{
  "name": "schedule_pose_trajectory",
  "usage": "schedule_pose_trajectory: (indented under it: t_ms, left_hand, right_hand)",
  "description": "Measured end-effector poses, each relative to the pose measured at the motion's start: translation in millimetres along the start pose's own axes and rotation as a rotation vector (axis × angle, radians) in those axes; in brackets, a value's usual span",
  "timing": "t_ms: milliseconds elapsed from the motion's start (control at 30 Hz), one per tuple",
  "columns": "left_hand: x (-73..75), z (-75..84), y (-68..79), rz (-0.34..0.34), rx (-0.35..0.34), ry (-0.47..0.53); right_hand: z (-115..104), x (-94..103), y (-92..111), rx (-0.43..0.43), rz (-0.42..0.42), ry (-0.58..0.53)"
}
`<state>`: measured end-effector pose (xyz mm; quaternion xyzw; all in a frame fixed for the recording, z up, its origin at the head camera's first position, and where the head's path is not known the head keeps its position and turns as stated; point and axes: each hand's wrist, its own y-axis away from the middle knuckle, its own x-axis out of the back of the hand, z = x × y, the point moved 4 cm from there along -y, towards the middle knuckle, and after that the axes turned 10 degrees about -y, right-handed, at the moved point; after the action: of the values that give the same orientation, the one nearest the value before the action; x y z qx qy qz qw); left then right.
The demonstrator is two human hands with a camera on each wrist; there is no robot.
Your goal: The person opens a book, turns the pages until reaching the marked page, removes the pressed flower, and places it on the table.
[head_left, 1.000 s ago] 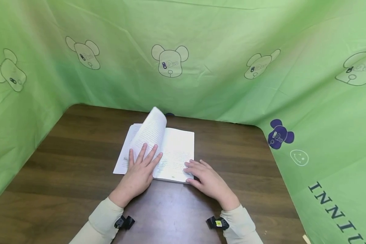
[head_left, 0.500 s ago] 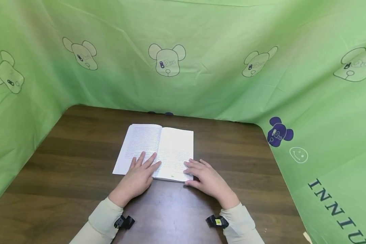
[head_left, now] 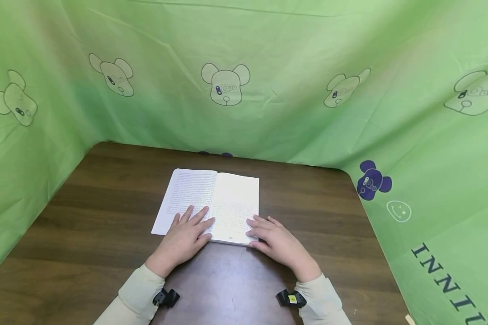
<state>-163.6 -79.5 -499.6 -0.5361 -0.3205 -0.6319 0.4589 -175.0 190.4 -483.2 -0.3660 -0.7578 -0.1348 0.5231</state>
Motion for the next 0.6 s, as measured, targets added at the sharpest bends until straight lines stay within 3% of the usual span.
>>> schedule_pose_trajectory:
  t_ms: [400, 600]
  left_hand:
    - [1.8, 5.9, -2.1, 0.021, -0.05, 0.014]
    - [0.2, 8.4, -1.7, 0.026, -0.035, 0.027]
  right_hand:
    - [-2.6, 0.3, -0.8, 0.009, 0.022, 0.004]
    - [-3.1, 1.7, -1.4, 0.008, 0.087, 0.004]
